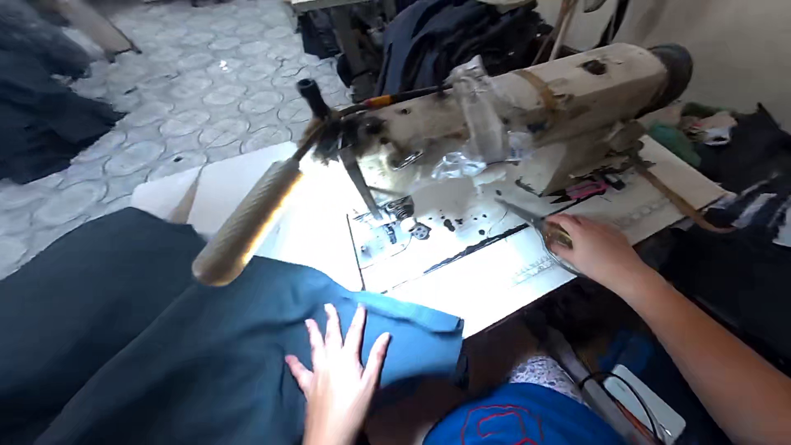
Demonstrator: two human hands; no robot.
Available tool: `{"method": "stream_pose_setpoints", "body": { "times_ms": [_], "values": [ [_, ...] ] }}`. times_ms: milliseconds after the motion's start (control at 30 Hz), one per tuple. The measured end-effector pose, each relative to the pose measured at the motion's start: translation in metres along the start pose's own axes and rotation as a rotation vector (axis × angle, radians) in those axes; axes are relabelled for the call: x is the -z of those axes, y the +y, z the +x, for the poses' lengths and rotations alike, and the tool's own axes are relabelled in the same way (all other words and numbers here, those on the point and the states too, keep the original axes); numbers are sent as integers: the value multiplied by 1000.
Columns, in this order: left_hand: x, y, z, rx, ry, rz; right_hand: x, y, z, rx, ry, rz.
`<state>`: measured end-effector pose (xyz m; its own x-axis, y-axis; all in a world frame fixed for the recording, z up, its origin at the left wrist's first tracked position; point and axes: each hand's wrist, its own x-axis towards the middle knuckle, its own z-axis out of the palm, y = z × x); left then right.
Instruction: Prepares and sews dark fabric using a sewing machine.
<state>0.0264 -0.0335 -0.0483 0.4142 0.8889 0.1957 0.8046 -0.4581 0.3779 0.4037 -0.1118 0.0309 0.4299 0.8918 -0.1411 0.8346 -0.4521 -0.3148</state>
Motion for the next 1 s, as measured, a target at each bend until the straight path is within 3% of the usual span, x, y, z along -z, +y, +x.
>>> {"method": "stream_pose_setpoints", "body": {
  "times_ms": [67, 133, 200, 267, 367, 500, 600, 633, 700, 767, 800, 900, 1000],
  "values": [
    [3, -31, 30, -163, -116, -170, -18, -9, 5, 159, 218, -3],
    [27, -48, 72, -181, -379, -350, -56, -49, -9, 631, 422, 151],
    [48, -40, 106, 17, -530, -446, -93, -115, -34, 1201, 352, 407],
    [47, -17, 113, 104, -383, -393, -120, -160, -45, 1496, 143, 365],
    [26, 13, 73, 10, -199, -200, -126, -167, -29, 1447, 43, 202],
    [-4, -7, 35, 18, 8, -64, -114, -129, -12, 1310, 46, 216],
    [10, -7, 41, 113, -62, -306, -111, -124, -24, 1184, -53, 150],
    [15, -1, 39, 70, -32, -347, -118, -125, -23, 1181, 50, 176],
    [17, 14, 26, -176, 82, -272, -130, -124, -14, 1142, 224, 281],
    [17, 32, 0, -293, 26, -251, -135, -117, -7, 1057, 236, 400],
    [14, 37, -12, -286, 14, -266, -134, -113, -5, 1025, 211, 453],
    [2, 28, -21, -249, 191, -352, -127, -115, -3, 1033, 249, 446],
    [19, 24, -17, -175, 2, -495, -120, -129, -13, 1069, 330, 291]
  ]
}}
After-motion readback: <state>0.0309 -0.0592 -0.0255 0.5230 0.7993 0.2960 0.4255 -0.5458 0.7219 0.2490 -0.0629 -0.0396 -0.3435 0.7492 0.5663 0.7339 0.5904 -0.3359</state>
